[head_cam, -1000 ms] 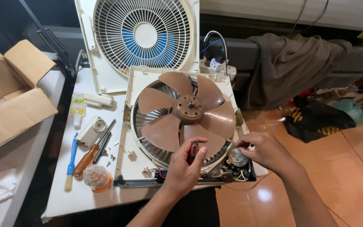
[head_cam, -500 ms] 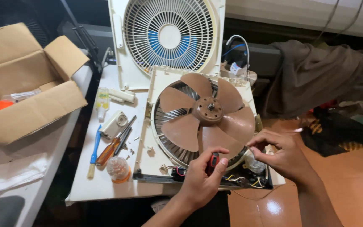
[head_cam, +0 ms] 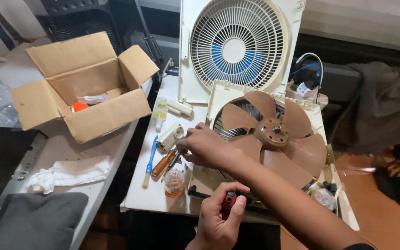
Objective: Repairing a fan by disassembling the motor housing and inspecting the wiring.
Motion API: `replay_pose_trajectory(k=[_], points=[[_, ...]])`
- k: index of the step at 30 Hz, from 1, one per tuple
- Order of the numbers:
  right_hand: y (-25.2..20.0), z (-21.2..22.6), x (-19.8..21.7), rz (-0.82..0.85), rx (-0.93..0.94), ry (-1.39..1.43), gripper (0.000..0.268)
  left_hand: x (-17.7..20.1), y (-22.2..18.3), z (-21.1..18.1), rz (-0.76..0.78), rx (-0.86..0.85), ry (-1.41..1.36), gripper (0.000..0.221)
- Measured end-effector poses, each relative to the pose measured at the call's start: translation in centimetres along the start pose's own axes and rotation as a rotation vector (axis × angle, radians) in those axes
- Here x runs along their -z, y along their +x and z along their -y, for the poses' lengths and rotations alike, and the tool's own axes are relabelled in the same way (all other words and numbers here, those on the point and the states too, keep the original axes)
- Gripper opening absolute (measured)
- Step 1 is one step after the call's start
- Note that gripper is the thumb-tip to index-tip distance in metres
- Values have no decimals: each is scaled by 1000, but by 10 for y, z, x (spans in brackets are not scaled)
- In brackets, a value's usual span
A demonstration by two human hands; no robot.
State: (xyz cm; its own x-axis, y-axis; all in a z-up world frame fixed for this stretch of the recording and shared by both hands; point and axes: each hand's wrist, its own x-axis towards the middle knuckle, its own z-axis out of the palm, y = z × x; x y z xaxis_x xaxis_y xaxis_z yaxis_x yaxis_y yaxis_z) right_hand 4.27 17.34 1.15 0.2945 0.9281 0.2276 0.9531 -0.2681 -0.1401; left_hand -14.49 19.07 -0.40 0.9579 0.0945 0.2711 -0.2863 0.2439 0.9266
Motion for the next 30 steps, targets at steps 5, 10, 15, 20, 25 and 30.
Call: replay_pose_trajectory(k=[5, 10, 15, 20, 25, 30], points=[[21, -5, -25, 182, -120, -46, 12, 13, -2, -2, 3, 3, 77, 18], [25, -4, -31, 278, -152, -54, 13, 17, -2, 1, 18, 39, 113, 16], [12, -2, 0, 164, -122, 13, 17, 16, -2, 0, 57, 130, 129, 15], [-40, 18, 77, -41, -134, 252, 8, 13, -2, 10, 217, 222, 21, 41], [-166, 5, 124, -341, -514, 352, 15, -2, 8, 5, 351, 187, 12, 46], [-318, -29, 100, -800, -892, 626, 13, -53, 34, -12, 420, 220, 208, 41]])
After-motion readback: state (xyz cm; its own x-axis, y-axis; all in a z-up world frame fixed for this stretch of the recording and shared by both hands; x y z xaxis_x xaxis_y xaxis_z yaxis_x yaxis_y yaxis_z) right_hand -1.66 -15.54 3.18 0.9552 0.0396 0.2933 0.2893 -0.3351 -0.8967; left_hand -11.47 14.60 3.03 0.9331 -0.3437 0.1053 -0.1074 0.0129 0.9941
